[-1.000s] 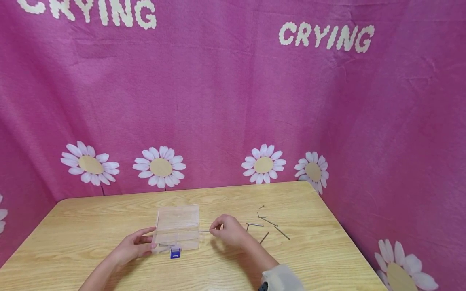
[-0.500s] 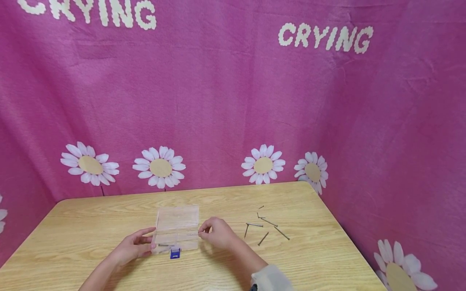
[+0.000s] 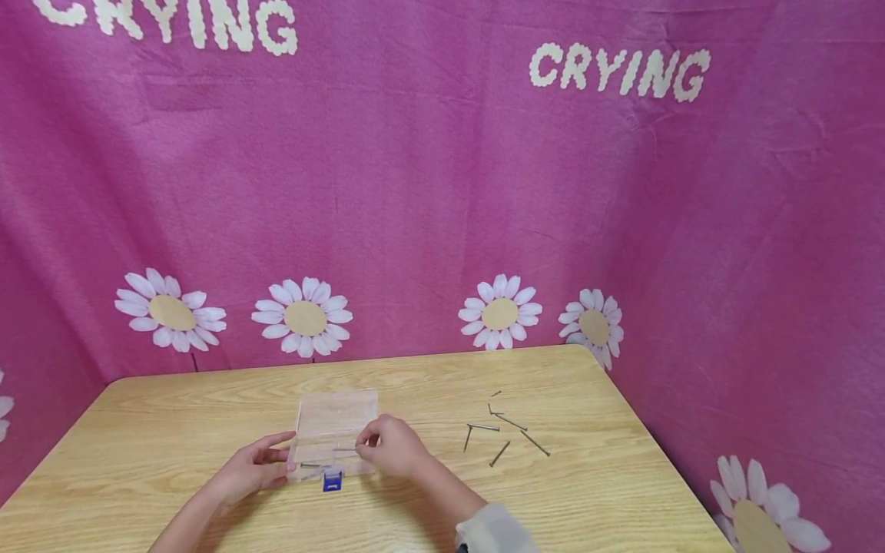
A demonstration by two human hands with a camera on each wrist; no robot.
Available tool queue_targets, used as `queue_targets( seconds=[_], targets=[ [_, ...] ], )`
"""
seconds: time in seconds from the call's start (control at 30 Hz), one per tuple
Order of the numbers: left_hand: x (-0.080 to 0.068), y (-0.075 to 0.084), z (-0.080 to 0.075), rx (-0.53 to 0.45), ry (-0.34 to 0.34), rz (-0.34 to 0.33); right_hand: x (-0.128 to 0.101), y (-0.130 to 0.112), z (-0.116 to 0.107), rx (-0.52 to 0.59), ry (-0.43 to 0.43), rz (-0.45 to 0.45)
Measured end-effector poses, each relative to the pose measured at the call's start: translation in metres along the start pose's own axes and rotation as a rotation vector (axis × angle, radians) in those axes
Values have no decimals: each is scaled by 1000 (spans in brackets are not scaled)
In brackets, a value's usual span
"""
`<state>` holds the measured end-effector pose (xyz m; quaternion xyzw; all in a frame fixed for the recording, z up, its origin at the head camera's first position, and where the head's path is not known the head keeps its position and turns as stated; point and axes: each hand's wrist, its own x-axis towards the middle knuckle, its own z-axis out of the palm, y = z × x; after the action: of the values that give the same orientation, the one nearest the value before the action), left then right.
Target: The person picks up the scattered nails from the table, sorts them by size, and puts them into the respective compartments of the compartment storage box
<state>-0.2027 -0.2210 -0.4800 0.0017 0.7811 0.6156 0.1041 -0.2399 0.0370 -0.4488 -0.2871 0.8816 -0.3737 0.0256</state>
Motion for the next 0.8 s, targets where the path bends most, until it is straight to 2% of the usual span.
queue_targets(
  seconds=[0.2, 0.8],
  targets=[
    [1, 0, 0, 3, 6, -10, 2, -8, 6, -3, -15, 17],
    [2, 0, 2, 14, 19, -21, 14, -22, 27, -36, 18, 33]
  ],
)
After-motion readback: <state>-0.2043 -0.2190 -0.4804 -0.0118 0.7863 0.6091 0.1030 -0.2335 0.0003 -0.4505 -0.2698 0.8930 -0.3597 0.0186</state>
